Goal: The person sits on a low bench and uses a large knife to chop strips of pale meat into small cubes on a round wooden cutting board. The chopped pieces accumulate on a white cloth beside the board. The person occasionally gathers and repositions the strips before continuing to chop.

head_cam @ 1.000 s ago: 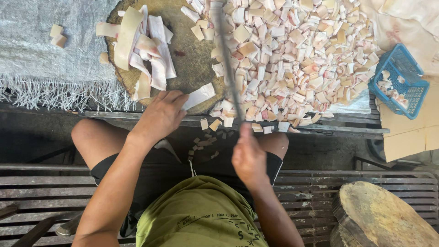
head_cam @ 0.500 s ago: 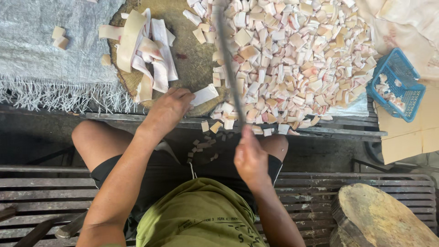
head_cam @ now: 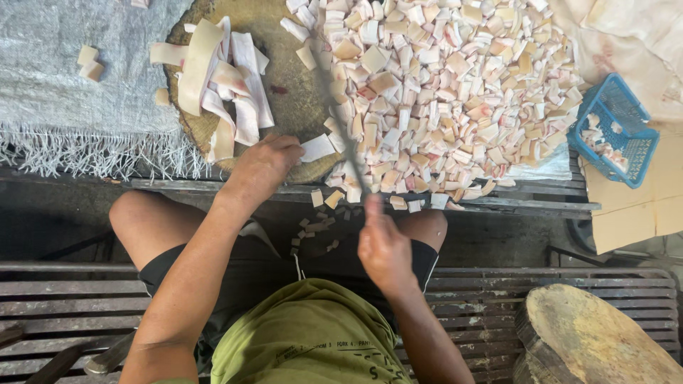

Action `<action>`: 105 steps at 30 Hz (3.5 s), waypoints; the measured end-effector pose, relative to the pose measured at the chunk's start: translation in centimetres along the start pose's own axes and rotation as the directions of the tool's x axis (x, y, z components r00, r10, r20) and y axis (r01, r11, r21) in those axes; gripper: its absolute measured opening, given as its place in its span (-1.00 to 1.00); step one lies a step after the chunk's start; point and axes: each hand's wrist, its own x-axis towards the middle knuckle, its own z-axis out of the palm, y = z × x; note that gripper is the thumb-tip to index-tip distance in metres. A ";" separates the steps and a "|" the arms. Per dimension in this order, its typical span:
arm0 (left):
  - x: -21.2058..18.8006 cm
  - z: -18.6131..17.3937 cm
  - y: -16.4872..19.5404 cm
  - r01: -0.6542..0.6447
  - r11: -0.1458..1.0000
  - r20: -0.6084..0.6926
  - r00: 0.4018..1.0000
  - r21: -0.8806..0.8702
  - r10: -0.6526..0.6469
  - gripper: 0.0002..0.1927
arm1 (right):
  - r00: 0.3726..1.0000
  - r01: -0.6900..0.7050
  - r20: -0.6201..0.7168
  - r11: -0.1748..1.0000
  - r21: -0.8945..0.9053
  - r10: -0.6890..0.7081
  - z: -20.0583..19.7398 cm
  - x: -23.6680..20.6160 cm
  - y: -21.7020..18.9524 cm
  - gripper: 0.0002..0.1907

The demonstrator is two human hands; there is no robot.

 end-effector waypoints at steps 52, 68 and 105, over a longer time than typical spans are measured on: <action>2.0 -2.5 -0.8 0.434 -0.065 0.413 0.785 -0.899 -0.462 -0.66 | 0.968 -0.248 0.057 0.966 0.072 0.244 1.6 3.1 5.4 -0.37; 2.5 1.7 0.4 0.178 0.977 -0.006 0.984 -0.121 -0.180 -0.64 | 0.990 -0.066 -0.119 0.992 0.111 0.079 -2.0 2.1 4.2 -0.40; -2.1 -0.4 -0.7 0.033 0.986 -0.053 0.998 0.163 -0.025 -0.65 | 0.990 0.077 -0.113 0.995 -0.056 -0.083 -0.4 1.5 0.7 -0.35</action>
